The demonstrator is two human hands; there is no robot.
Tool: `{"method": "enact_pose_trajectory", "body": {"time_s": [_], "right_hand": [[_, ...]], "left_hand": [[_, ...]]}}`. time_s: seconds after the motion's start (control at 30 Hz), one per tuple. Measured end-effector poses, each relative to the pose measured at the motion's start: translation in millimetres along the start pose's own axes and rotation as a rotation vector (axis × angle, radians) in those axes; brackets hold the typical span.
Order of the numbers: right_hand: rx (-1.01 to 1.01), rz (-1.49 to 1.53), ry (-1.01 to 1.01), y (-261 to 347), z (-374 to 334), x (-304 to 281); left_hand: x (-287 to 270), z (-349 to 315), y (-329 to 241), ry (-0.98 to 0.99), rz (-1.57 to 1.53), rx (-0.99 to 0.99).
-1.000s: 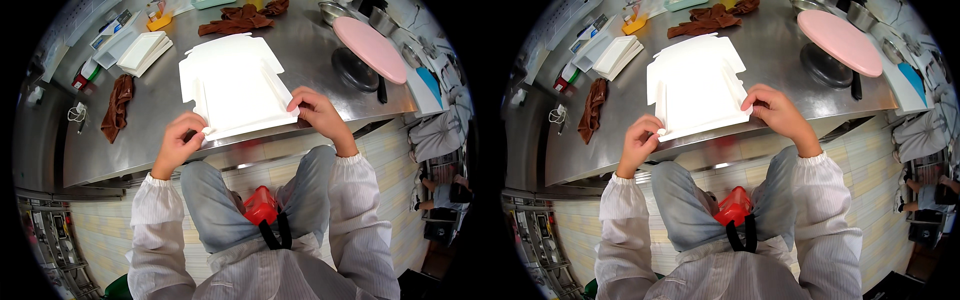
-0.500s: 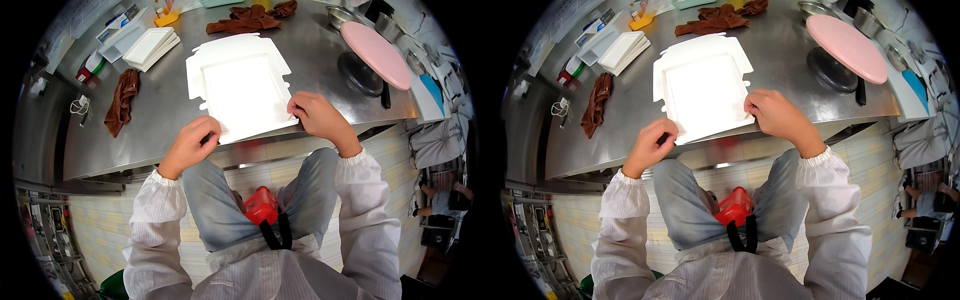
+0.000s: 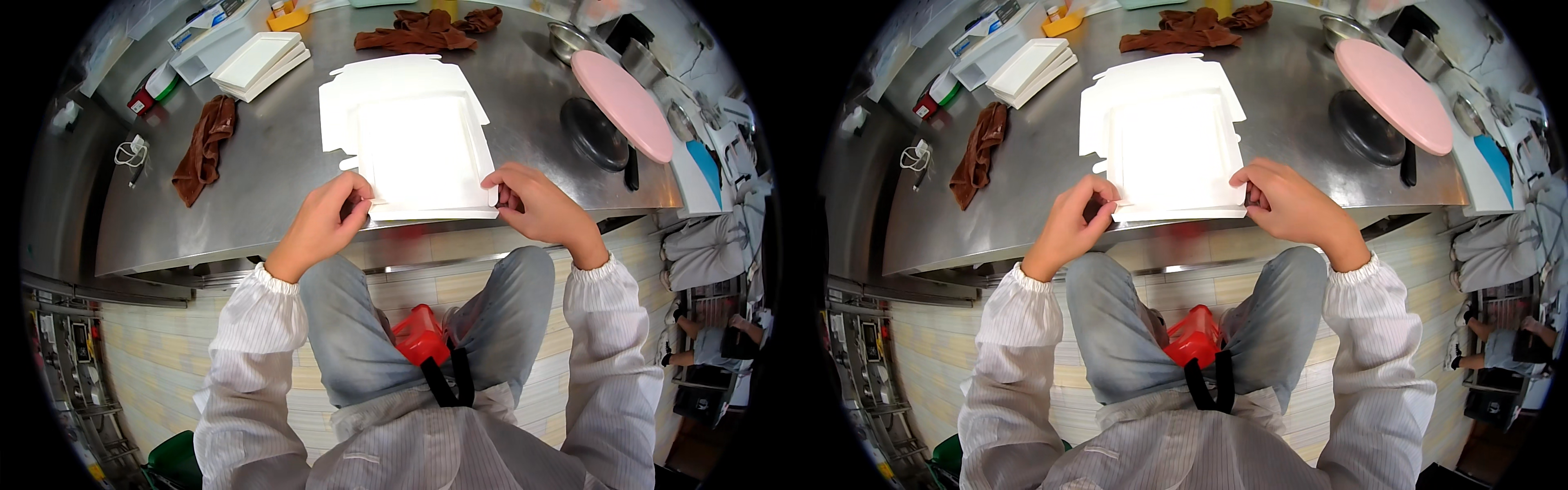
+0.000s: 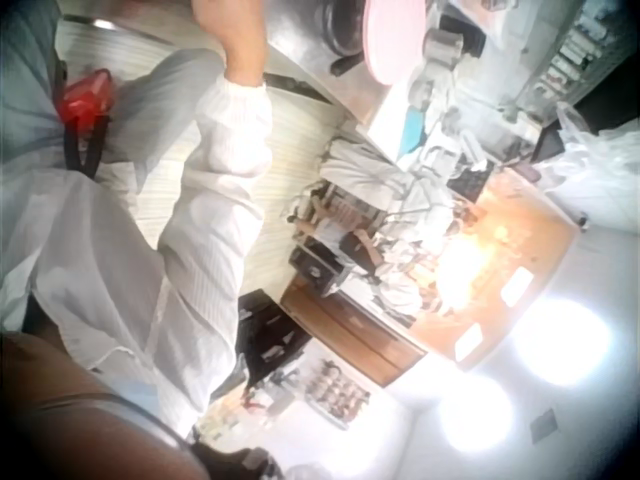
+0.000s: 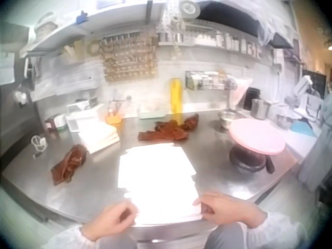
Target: The person assembles white styrofoam food trays by folding and snapping the side walls into place. They handle each tray one at a time, folding the flaps and pressing the edges to lock them, then stacking the completed trays on the metal countertop.
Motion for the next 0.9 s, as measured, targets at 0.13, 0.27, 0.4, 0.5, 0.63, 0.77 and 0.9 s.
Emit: {"method": "enact_pose_trajectory", "body": {"time_s": [0.13,0.27,0.4,0.5,0.63,0.77,0.9], "right_hand": [[0.012,0.048,-0.021,-0.2,-2.8,2.5],[0.038,-0.033,-0.116,-3.0,-1.0,2.3],[-0.019,-0.091,-0.194,0.9,-3.3,0.8],[-0.077,-0.137,-0.242,4.4,-5.8,1.0],[-0.121,-0.202,-0.268,8.4,-4.9,4.0],[-0.069,-0.252,-0.242,10.0,-1.9,4.1],[-0.075,-0.198,-0.241,7.8,-1.6,5.7]], "left_hand": [[0.3,0.4,-0.6,0.025,0.030,-0.004],[3.7,-0.8,-2.7,0.104,0.088,0.013],[7.3,-1.7,-15.7,0.119,0.079,0.113],[7.2,-2.5,-23.5,0.102,0.135,0.144],[9.8,-2.4,-12.6,0.094,0.191,0.084],[6.5,-3.1,-10.9,0.030,0.197,0.109],[3.1,-1.7,-14.9,-0.047,0.233,0.135]]}}
Point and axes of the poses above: each hand's wrist, its own z-axis towards the middle knuckle, its own x-axis out of the palm, y = z × x, the point moved 10 cm from there along z, towards the middle knuckle, and after that the axes turned 7 degrees about y, right-handed, at the moved point
